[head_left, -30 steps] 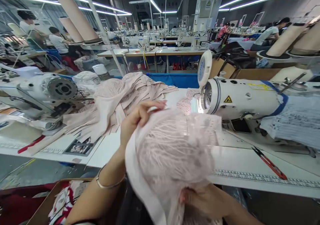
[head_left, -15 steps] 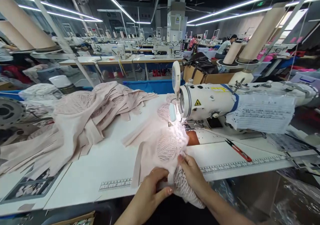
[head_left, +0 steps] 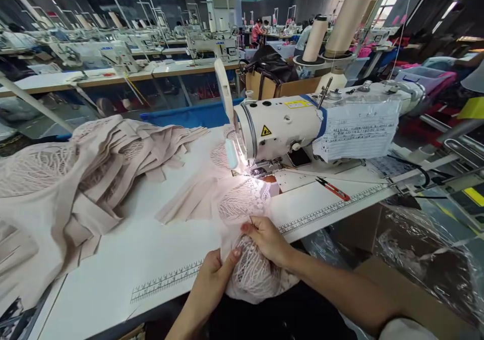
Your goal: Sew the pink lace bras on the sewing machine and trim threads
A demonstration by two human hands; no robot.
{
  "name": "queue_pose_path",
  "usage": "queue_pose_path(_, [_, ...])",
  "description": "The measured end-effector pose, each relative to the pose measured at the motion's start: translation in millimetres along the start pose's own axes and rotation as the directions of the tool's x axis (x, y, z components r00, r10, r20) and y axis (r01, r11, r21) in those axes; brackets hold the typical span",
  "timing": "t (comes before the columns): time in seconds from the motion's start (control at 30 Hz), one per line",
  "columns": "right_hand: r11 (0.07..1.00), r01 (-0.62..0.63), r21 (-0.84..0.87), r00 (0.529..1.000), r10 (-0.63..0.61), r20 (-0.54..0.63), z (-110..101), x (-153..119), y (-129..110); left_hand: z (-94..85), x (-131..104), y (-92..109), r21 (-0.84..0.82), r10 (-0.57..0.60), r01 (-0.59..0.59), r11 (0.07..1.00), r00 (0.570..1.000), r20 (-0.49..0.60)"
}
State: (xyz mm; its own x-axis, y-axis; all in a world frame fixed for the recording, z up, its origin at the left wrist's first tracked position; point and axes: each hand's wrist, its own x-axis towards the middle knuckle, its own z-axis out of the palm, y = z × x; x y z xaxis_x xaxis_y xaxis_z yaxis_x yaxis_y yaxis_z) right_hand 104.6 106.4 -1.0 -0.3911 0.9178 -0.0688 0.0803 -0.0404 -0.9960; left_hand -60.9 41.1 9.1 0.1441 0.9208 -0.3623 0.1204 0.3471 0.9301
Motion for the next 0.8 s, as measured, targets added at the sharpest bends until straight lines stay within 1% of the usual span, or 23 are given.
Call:
queue_pose_path(0.07, [0.996, 0.038, -0.084, 0.999, -0.035, 0.037, -1, 1, 1, -1.4, 2, 0, 0.067, 0.026, -0.019, 0.998, 0.994, -0.108])
queue_pose_path(0.1, [0.990, 0.065, -0.123, 0.996, -0.057, 0.068, -3, 2, 0, -2.6, 4, 0, 0.116, 0.050, -0.034, 0.993, 0.990, -0.135])
queue_pose_path(0.13, [0.983, 0.096, -0.158, 0.991, -0.079, 0.110, -5, 4, 0, -3.8, 5, 1, 0.170, 0.072, -0.048, 0.984, 0.988, -0.139])
queue_pose_path(0.2, [0.965, 0.152, -0.215, 0.969, -0.103, 0.223, -10, 7, -3, -6.0, 8, 4, 0.280, 0.091, -0.060, 0.958, 0.991, -0.097])
queue_pose_path(0.27, [0.949, 0.184, -0.255, 0.927, -0.081, 0.367, -15, 13, -6, -6.6, 10, 7, 0.368, 0.088, -0.060, 0.928, 0.994, -0.059])
queue_pose_path(0.3, [0.943, 0.198, -0.269, 0.893, -0.060, 0.447, -17, 17, -8, -5.9, 10, 7, 0.397, 0.086, -0.056, 0.916, 0.995, -0.058])
queue_pose_path(0.33, [0.935, 0.215, -0.281, 0.858, -0.044, 0.511, -18, 20, -10, -4.3, 10, 7, 0.417, 0.091, -0.048, 0.908, 0.992, -0.083])
queue_pose_path(0.37, [0.926, 0.237, -0.293, 0.837, -0.041, 0.546, -18, 23, -11, -1.8, 9, 6, 0.426, 0.101, -0.037, 0.904, 0.987, -0.129])
queue_pose_path(0.4, [0.914, 0.263, -0.310, 0.838, -0.057, 0.543, -17, 25, -11, 1.7, 8, 4, 0.420, 0.109, -0.022, 0.907, 0.976, -0.186])
queue_pose_path(0.43, [0.894, 0.293, -0.340, 0.860, -0.091, 0.502, -15, 26, -11, 6.1, 6, 1, 0.399, 0.115, -0.005, 0.917, 0.961, -0.252])
queue_pose_path(0.5, [0.822, 0.354, -0.446, 0.914, -0.204, 0.351, -7, 25, -8, 16.4, 0, -6, 0.313, 0.104, 0.013, 0.950, 0.929, -0.355])
queue_pose_path(0.53, [0.774, 0.382, -0.505, 0.921, -0.271, 0.280, -3, 24, -7, 21.5, -4, -9, 0.252, 0.088, 0.012, 0.968, 0.920, -0.381])
queue_pose_path(0.57, [0.730, 0.406, -0.550, 0.914, -0.334, 0.231, 0, 23, -5, 26.0, -7, -11, 0.181, 0.064, 0.008, 0.983, 0.918, -0.391])
queue_pose_path(0.6, [0.706, 0.425, -0.567, 0.902, -0.383, 0.198, 3, 21, -4, 29.3, -10, -12, 0.093, 0.022, 0.016, 0.995, 0.923, -0.385])
queue_pose_path(0.63, [0.717, 0.433, -0.546, 0.895, -0.414, 0.166, 4, 20, -3, 31.2, -12, -12, -0.019, -0.035, 0.030, 0.999, 0.928, -0.371])
queue_pose_path(0.67, [0.766, 0.422, -0.485, 0.900, -0.417, 0.125, 4, 20, -3, 31.5, -13, -10, -0.140, -0.095, 0.049, 0.989, 0.934, -0.344])
queue_pose_path(0.73, [0.904, 0.345, -0.252, 0.938, -0.338, 0.070, 0, 20, -5, 27.5, -9, -1, -0.341, -0.185, 0.082, 0.936, 0.941, -0.282])
queue_pose_path(0.77, [0.949, 0.292, -0.120, 0.955, -0.282, 0.091, -3, 20, -6, 23.8, -5, 5, -0.419, -0.209, 0.085, 0.904, 0.943, -0.260])
queue_pose_path(0.8, [0.970, 0.244, -0.013, 0.958, -0.239, 0.156, -7, 20, -8, 19.4, 1, 12, -0.487, -0.219, 0.072, 0.870, 0.942, -0.252])
